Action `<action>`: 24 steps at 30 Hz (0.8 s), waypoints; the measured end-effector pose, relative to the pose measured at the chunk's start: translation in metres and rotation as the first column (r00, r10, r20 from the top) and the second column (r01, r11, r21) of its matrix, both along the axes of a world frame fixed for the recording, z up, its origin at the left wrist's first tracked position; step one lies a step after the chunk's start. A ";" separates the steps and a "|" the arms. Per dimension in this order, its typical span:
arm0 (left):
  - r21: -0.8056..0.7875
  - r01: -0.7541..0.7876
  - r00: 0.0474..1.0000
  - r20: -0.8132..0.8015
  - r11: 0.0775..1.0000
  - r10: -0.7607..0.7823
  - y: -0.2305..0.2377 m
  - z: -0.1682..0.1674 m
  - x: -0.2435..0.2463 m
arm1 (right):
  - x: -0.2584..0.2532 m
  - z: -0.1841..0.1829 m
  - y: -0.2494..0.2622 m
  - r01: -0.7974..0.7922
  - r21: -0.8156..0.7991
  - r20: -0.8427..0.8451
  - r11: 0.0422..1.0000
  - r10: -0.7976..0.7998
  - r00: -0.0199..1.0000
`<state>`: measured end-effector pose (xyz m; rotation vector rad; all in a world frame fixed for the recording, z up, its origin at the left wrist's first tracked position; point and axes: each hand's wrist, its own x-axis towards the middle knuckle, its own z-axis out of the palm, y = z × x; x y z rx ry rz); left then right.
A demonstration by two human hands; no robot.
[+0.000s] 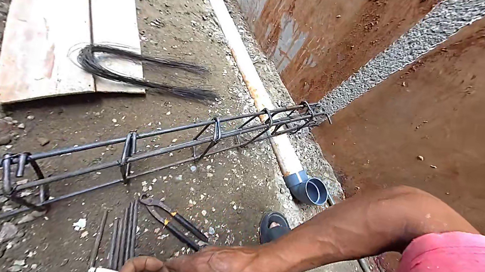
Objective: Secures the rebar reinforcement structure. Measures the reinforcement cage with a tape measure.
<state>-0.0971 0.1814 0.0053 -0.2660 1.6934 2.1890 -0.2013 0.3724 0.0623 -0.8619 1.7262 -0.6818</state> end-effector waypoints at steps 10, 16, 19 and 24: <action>-0.058 -0.185 0.976 0.104 0.981 0.190 0.035 -0.013 -0.032 | -0.007 -0.015 0.082 0.556 -0.060 0.163 0.829 -0.542 0.825; 0.019 -0.314 0.943 0.122 0.949 0.310 0.099 -0.008 -0.065 | -0.021 -0.034 0.077 0.750 -0.123 0.337 0.650 -0.683 0.648; 0.025 -0.403 0.910 0.116 0.915 0.398 0.117 -0.005 -0.086 | -0.038 -0.042 0.078 0.784 -0.133 0.311 0.606 -0.726 0.614; -0.134 -0.458 0.879 0.078 0.879 0.470 0.134 -0.006 -0.109 | -0.061 -0.062 0.077 0.792 -0.074 0.377 0.606 -0.719 0.585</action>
